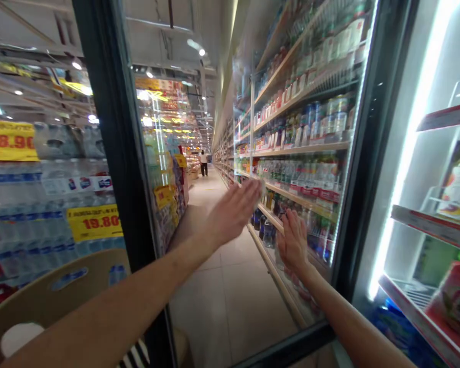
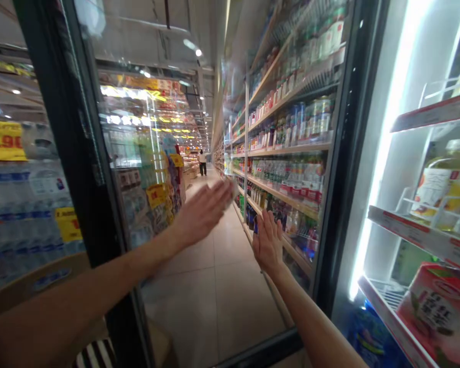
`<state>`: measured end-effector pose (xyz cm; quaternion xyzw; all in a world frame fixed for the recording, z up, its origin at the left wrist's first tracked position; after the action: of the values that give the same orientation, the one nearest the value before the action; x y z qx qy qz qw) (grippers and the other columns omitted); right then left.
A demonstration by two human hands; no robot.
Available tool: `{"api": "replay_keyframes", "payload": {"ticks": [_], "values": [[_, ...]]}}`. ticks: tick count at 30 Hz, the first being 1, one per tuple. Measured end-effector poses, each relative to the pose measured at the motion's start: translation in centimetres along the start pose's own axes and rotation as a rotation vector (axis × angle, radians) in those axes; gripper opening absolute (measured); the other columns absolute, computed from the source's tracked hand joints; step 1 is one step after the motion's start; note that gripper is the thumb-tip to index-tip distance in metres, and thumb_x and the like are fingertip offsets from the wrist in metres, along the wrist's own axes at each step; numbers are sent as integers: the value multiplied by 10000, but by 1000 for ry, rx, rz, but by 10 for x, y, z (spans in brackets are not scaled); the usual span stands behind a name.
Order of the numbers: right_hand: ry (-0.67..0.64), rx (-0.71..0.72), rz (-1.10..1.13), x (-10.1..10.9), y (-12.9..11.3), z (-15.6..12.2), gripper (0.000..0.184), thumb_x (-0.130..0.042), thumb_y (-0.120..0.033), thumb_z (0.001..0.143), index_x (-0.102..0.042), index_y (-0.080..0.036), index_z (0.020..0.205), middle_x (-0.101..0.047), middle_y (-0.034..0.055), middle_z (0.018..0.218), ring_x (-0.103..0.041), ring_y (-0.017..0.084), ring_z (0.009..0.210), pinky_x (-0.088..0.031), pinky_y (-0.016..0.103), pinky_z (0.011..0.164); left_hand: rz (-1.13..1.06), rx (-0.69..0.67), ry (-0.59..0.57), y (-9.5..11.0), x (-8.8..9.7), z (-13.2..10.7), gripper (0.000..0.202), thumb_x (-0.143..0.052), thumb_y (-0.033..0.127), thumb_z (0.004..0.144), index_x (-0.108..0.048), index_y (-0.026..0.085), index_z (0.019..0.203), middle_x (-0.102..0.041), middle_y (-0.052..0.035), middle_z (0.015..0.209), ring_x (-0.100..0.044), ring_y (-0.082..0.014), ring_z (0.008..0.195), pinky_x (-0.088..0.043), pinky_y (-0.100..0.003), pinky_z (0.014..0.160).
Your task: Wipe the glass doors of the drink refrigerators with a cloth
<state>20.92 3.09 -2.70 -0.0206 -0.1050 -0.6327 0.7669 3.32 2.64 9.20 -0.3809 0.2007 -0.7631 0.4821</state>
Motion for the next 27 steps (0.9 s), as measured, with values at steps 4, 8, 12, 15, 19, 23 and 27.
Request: {"api": "replay_keyframes", "payload": {"ticks": [4,8,12,15,19,23,27], "values": [[22,47,0,-1,3,-3,687,-424,-166,862,-94,-203,1464,-272,116,1495,-203,229,1398,-233,483,1113,20,-323,-70,42,-14,-15,470,-273,131,906,-342,92,1369,-387,-55,1436,-325,-163,1335,-253,-338,1118],[6,44,-12,0,5,-6,686,-420,-166,867,-88,-229,1464,-284,106,1492,-227,234,1390,-186,514,1120,94,44,-2,2,2,18,489,-266,177,924,-283,68,1400,-331,-115,1460,-243,-238,1370,-231,-434,1124],[8,-22,-12,3,9,-6,660,-409,-186,879,-102,-210,1463,-288,127,1487,-239,239,1386,-191,521,1112,59,-128,-71,28,-8,5,500,-307,165,897,-310,76,1390,-315,-94,1471,-248,-221,1370,-224,-396,1126],[-2,-27,-14,4,14,-5,646,-403,-191,882,-115,-204,1461,-296,133,1482,-252,241,1381,-194,521,1109,16,-369,-99,53,-18,-13,475,-298,171,896,-372,115,1362,-374,-33,1446,-329,-169,1333,-255,-322,1106],[14,-15,-20,7,18,-5,637,-402,-188,881,-135,-204,1459,-300,130,1481,-251,238,1382,-185,513,1113,93,-79,2,18,-4,10,485,-283,174,909,-319,72,1382,-342,-87,1457,-283,-231,1356,-244,-406,1103],[15,-15,-11,8,15,-3,626,-386,-183,883,-141,-197,1458,-313,133,1475,-254,237,1381,-191,507,1112,69,-84,-24,28,-6,0,482,-298,145,892,-352,83,1367,-354,-81,1454,-312,-229,1343,-253,-394,1096],[7,1,-4,8,12,2,619,-372,-168,878,-153,-205,1456,-347,129,1458,-283,234,1369,-200,505,1110,-65,-528,-138,66,-23,-28,436,-287,205,902,-468,131,1291,-446,-25,1402,-389,-140,1293,-266,-298,1092]]}}
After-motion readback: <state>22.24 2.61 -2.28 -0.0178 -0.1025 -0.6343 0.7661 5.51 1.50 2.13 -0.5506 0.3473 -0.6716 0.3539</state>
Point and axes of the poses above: each hand's wrist, its own z-axis towards the middle knuckle, its own x-axis out of the back of the hand, y = z × x, the point moved 5 cm from there along z, towards the middle knuckle
